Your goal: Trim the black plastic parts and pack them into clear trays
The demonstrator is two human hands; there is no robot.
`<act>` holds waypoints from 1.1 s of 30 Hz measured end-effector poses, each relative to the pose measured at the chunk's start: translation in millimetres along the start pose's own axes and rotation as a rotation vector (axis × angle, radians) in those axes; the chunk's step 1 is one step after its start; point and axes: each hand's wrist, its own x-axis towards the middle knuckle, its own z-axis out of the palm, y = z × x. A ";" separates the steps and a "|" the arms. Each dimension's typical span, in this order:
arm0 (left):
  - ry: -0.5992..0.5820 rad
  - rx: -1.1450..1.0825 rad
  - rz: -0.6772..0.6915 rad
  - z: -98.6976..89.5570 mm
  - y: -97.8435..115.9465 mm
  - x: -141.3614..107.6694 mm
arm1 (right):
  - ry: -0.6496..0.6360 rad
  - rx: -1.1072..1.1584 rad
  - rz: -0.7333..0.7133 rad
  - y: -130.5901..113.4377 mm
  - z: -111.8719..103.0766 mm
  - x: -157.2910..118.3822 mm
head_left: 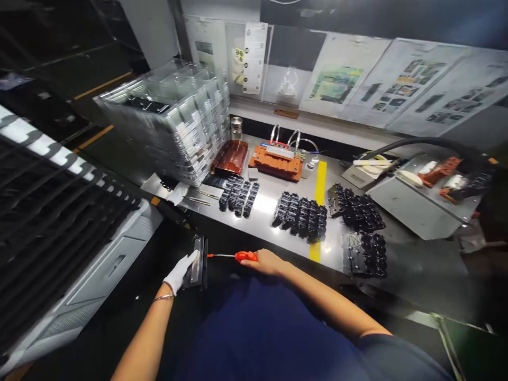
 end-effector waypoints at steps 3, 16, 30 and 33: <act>0.064 -0.016 0.067 -19.5 -12.8 -1.2 | -0.031 -0.014 -0.034 -13.1 6.4 5.8; 0.145 -0.220 0.040 -45.7 -28.9 -6.2 | -0.113 -0.080 -0.057 -31.5 8.7 9.1; 0.288 -0.067 0.042 -1.1 4.5 14.8 | -0.074 -0.219 -0.066 -41.4 19.3 4.4; 0.267 -0.021 0.056 0.6 6.3 8.6 | -0.033 -0.220 -0.040 -39.0 17.5 6.8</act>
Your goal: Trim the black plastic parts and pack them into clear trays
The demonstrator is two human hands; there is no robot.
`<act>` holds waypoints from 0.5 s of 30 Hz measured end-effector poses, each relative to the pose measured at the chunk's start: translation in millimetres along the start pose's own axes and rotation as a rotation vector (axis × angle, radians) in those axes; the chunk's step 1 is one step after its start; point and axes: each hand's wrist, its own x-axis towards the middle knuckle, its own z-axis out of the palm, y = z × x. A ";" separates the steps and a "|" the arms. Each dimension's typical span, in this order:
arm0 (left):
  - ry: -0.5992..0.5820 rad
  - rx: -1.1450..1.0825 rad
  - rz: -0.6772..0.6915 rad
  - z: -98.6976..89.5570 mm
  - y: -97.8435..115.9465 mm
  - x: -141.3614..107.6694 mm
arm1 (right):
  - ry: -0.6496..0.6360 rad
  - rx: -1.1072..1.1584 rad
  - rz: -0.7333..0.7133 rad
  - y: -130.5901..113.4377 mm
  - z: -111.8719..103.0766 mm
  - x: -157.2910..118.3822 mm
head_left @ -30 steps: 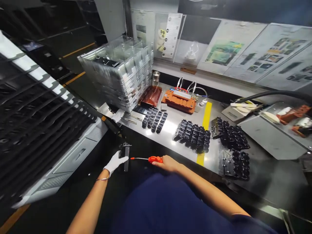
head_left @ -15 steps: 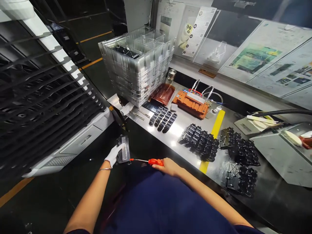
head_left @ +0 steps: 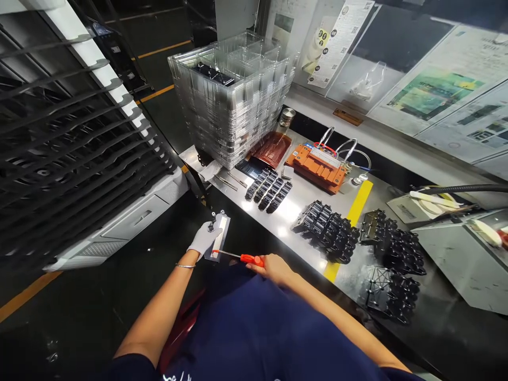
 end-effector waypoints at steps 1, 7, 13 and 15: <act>-0.013 0.012 0.009 -1.1 0.2 -3.4 | 0.024 -0.001 0.022 1.7 -1.2 1.3; -0.094 0.063 0.057 -9.0 -5.3 -23.7 | 0.108 0.018 0.121 11.8 -10.2 7.0; -0.127 0.112 0.083 -5.5 -13.4 -23.4 | 0.109 0.052 0.141 17.0 -9.0 5.0; -0.143 0.151 0.085 -2.4 -12.7 -21.7 | 0.105 0.069 0.146 20.8 -7.0 4.6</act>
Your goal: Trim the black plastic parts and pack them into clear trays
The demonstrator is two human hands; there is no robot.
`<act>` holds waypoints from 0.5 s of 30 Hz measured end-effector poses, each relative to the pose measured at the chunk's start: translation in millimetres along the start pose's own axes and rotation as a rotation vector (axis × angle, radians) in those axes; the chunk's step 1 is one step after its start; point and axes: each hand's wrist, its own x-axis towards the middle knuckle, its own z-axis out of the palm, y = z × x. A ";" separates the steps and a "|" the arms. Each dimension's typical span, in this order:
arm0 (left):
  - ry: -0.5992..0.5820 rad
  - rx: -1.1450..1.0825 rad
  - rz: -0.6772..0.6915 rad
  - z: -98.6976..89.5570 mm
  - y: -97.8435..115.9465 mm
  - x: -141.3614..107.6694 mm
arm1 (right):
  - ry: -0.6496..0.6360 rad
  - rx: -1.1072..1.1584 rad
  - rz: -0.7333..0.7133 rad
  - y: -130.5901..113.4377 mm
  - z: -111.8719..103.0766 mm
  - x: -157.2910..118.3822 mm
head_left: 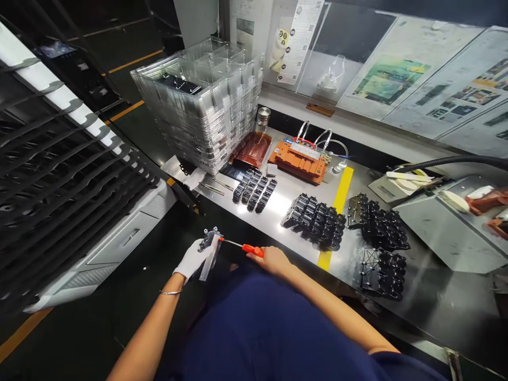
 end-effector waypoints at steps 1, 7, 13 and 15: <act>-0.010 0.026 -0.001 1.7 1.4 0.8 | -0.004 0.009 0.003 2.6 0.8 0.0; -0.053 0.295 -0.018 13.8 25.0 -0.3 | -0.057 0.083 0.024 34.5 -0.6 -7.1; -0.050 0.575 0.037 67.9 93.7 16.9 | -0.134 0.159 0.124 100.7 -4.7 -31.8; -0.079 0.605 0.110 110.3 127.3 32.6 | -0.125 0.177 0.162 121.8 -2.7 -40.0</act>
